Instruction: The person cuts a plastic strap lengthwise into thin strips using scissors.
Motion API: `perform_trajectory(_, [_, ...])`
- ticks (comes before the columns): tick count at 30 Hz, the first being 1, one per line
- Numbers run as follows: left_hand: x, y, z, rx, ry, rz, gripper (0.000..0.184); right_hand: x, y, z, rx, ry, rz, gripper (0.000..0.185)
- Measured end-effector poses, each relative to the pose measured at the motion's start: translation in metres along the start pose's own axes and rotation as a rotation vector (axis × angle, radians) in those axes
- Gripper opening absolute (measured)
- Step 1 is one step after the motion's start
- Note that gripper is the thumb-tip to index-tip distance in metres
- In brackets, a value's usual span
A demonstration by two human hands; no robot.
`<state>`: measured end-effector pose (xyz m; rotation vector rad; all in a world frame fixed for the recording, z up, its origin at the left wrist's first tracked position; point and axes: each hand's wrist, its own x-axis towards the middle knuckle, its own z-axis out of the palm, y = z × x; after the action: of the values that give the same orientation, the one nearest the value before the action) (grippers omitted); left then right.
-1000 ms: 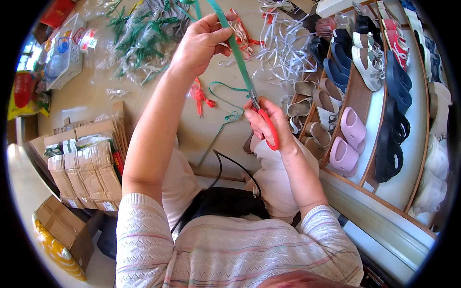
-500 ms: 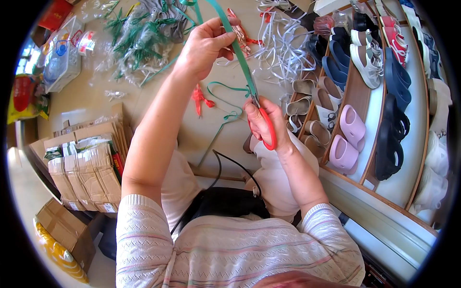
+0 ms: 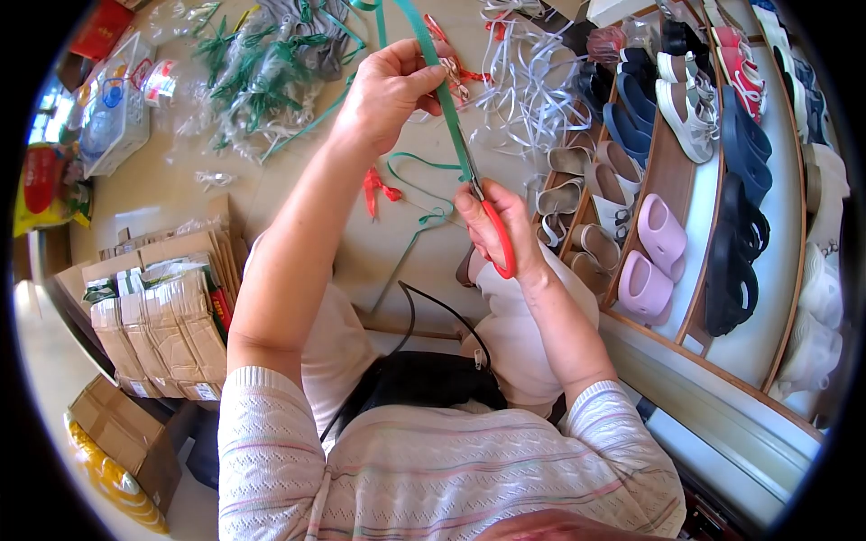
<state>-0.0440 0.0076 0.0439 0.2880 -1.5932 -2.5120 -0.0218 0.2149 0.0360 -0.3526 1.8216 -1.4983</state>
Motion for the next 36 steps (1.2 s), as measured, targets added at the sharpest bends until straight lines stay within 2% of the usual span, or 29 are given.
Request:
perform_trajectory(7, [0.000, 0.001, -0.003, 0.047, 0.025, -0.062, 0.022, 0.000, 0.002, 0.002, 0.007, 0.017, 0.032, 0.025])
perform_trajectory(19, [0.000, 0.000, 0.004, 0.575, 0.138, 0.109, 0.023, -0.003, -0.015, -0.007, 0.007, -0.049, 0.159, 0.036])
perform_trajectory(22, [-0.002, -0.002, 0.008, 0.719, 0.101, 0.163, 0.024, -0.003, -0.013, -0.009, -0.009, -0.045, 0.224, 0.035])
perform_trajectory(25, [0.000, -0.011, 0.007, 0.732, 0.087, 0.198, 0.023, -0.003, -0.012, -0.011, -0.011, -0.044, 0.251, 0.034])
perform_trajectory(31, [0.001, -0.009, 0.004, 0.236, 0.054, -0.045, 0.019, -0.002, -0.011, -0.011, 0.191, -0.084, 0.203, 0.032])
perform_trajectory(34, [-0.003, -0.012, 0.009, 0.206, 0.085, -0.047, 0.017, 0.000, -0.007, -0.012, 0.182, -0.106, 0.219, 0.031])
perform_trajectory(36, [-0.002, -0.017, 0.011, 0.300, 0.115, -0.057, 0.017, 0.000, -0.007, -0.012, 0.133, -0.092, 0.226, 0.032])
